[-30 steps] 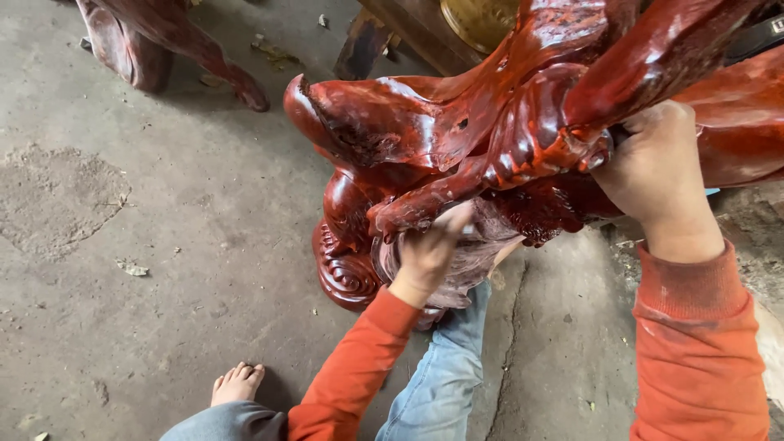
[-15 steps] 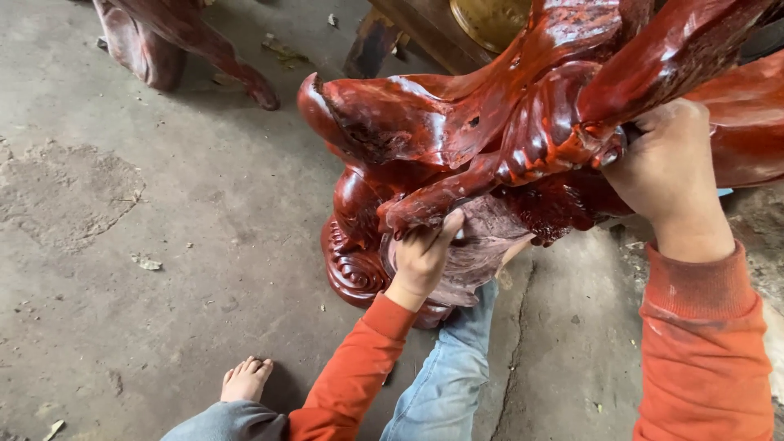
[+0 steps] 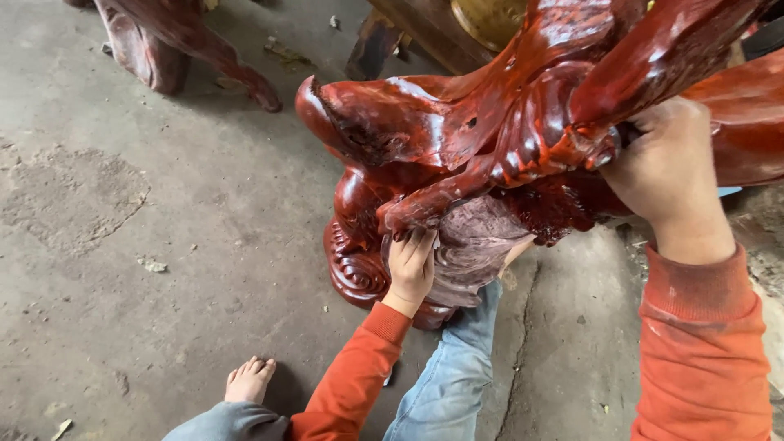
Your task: Sanding a large, intricate wooden sculpture by hand using sandpaper to smooth the surface and reach into crevices.
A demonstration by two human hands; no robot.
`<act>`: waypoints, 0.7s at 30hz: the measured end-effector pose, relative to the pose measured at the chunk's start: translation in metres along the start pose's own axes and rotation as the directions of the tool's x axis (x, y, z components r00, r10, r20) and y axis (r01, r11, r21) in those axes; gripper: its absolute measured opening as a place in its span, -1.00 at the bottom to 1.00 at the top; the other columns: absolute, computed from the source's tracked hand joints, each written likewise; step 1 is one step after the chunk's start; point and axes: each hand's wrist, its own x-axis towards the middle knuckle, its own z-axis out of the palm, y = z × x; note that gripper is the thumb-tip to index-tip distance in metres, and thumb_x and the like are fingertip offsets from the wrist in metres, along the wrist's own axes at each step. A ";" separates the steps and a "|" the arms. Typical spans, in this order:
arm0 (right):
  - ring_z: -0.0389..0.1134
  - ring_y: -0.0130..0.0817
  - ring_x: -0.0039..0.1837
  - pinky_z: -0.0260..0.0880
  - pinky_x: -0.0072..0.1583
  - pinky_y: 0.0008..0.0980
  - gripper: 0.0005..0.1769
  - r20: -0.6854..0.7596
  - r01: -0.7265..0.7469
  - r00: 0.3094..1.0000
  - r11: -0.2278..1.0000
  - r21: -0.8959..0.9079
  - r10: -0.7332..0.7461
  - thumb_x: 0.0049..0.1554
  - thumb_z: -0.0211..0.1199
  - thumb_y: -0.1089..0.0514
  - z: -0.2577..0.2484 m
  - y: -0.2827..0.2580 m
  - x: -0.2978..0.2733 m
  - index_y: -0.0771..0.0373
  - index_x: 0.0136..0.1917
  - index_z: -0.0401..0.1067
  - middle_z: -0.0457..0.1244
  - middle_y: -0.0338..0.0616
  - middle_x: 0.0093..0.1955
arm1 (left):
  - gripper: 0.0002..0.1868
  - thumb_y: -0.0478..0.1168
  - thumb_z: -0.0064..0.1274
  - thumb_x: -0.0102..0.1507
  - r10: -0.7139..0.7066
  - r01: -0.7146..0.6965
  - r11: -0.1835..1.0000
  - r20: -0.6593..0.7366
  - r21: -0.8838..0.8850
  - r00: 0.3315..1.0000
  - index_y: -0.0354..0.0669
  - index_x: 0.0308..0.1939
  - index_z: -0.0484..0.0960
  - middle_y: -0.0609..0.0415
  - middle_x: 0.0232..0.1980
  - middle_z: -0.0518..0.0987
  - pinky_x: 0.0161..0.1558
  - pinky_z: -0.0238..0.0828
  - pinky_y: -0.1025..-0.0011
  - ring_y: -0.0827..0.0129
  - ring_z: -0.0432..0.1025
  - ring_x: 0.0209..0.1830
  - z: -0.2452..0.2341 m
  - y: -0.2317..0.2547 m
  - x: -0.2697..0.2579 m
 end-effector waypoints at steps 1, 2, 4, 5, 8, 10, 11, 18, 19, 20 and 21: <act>0.30 -0.09 -0.19 0.24 -0.14 -0.21 -0.76 0.000 -0.001 1.000 1.000 0.006 0.001 0.13 0.40 0.60 0.002 0.001 -0.001 0.61 0.09 0.56 0.41 0.20 -0.01 | -0.70 -0.49 0.15 0.20 0.000 0.000 1.000 0.003 0.006 1.000 -0.31 0.01 0.64 -0.08 0.08 0.61 0.09 0.45 0.20 0.01 0.51 -0.04 -0.001 0.001 -0.001; 0.23 -0.17 -0.22 0.17 -0.17 -0.26 -0.81 0.002 -0.022 1.000 0.999 0.026 0.022 0.18 0.41 0.59 0.003 0.002 -0.003 0.61 0.09 0.55 0.36 0.14 -0.07 | -0.69 -0.49 0.14 0.21 -0.005 0.005 1.000 0.000 0.016 1.000 -0.30 0.04 0.63 -0.07 0.10 0.61 0.10 0.45 0.20 0.02 0.50 0.01 -0.002 0.003 -0.002; 0.15 -0.25 -0.26 0.11 -0.19 -0.30 -0.85 -0.004 -0.041 0.999 0.999 0.036 0.041 0.23 0.43 0.58 0.001 0.002 -0.003 0.61 0.08 0.54 0.31 0.08 -0.13 | -0.67 -0.49 0.13 0.23 -0.001 0.001 1.000 -0.008 0.017 1.000 -0.30 0.08 0.62 -0.07 0.13 0.60 0.12 0.44 0.19 0.02 0.50 0.06 0.002 0.009 0.008; 0.17 -0.23 -0.25 0.12 -0.19 -0.30 -0.82 -0.008 -0.033 0.999 0.999 0.034 0.033 0.21 0.44 0.58 0.001 0.000 -0.002 0.61 0.09 0.55 0.33 0.09 -0.11 | -0.70 -0.51 0.10 0.21 -0.030 0.030 1.000 0.000 0.008 1.000 -0.32 0.02 0.62 -0.09 -0.06 0.60 -0.08 0.41 0.22 0.05 0.46 -0.16 0.004 0.012 0.017; 0.22 -0.17 -0.21 0.18 -0.16 -0.27 -0.78 -0.010 -0.011 1.000 1.000 0.020 0.011 0.16 0.40 0.61 0.002 0.002 -0.003 0.64 0.10 0.56 0.37 0.17 -0.04 | -0.76 -0.46 0.10 0.23 -0.061 0.060 0.996 0.012 0.062 0.998 -0.32 -0.02 0.66 -0.16 -0.11 0.62 -0.16 0.44 0.22 0.00 0.50 -0.24 0.021 0.008 0.023; 0.25 -0.12 -0.18 0.21 -0.13 -0.24 -0.75 -0.011 0.011 1.000 1.000 0.012 -0.010 0.14 0.35 0.65 0.002 0.001 -0.002 0.67 0.11 0.56 0.39 0.23 0.00 | -0.78 -0.39 0.12 0.27 -0.060 0.058 0.990 0.010 0.132 0.998 -0.30 0.00 0.68 -0.22 0.02 0.66 -0.03 0.50 0.18 -0.09 0.58 -0.10 0.017 0.009 0.026; 0.22 -0.17 -0.20 0.18 -0.15 -0.26 -0.76 -0.004 -0.022 1.000 0.999 0.037 0.022 0.15 0.40 0.61 0.001 -0.001 -0.001 0.64 0.11 0.56 0.36 0.16 -0.05 | -0.87 -0.45 0.11 0.21 -0.044 0.044 0.996 0.006 0.083 0.999 -0.32 -0.16 0.65 -0.17 -0.16 0.63 -0.24 0.40 0.22 -0.01 0.49 -0.32 0.007 0.014 0.031; 0.06 -0.32 -0.26 0.03 -0.21 -0.35 -0.78 0.007 -0.116 0.993 0.991 0.069 0.116 0.22 0.39 0.59 0.001 -0.001 -0.004 0.60 0.15 0.58 0.26 -0.01 -0.18 | -0.67 -0.46 0.00 0.24 -0.045 0.048 0.999 0.115 -0.025 0.992 -0.29 0.09 0.56 -0.09 0.15 0.58 0.22 0.37 0.18 0.06 0.48 0.08 -0.030 0.007 -0.005; 0.06 -0.32 -0.26 0.03 -0.21 -0.35 -0.78 0.006 -0.118 0.993 0.991 0.070 0.118 0.22 0.39 0.59 0.002 0.000 -0.004 0.60 0.15 0.58 0.26 -0.01 -0.18 | -0.67 -0.46 0.00 0.24 -0.044 0.047 0.999 0.117 -0.024 0.992 -0.29 0.09 0.56 -0.09 0.15 0.58 0.22 0.37 0.18 0.06 0.48 0.08 -0.030 0.016 0.000; 0.05 -0.32 -0.27 0.02 -0.21 -0.34 -0.76 -0.001 -0.103 0.995 0.993 0.056 0.103 0.21 0.40 0.59 0.002 0.001 -0.004 0.59 0.16 0.58 0.25 -0.02 -0.18 | -0.68 -0.51 -0.02 0.24 -0.146 0.152 0.985 0.068 -0.084 0.987 -0.30 0.07 0.55 -0.07 0.09 0.55 0.13 0.38 0.26 0.12 0.45 0.01 -0.029 0.025 0.005; 0.05 -0.32 -0.27 0.01 -0.21 -0.34 -0.75 -0.009 -0.092 0.996 0.995 0.042 0.092 0.20 0.41 0.60 0.002 0.003 -0.006 0.58 0.16 0.59 0.24 -0.02 -0.19 | -0.68 -0.55 -0.05 0.24 -0.248 0.249 0.957 0.029 -0.148 0.968 -0.30 0.05 0.54 -0.05 0.03 0.52 0.04 0.39 0.34 0.17 0.42 -0.06 -0.029 0.034 0.010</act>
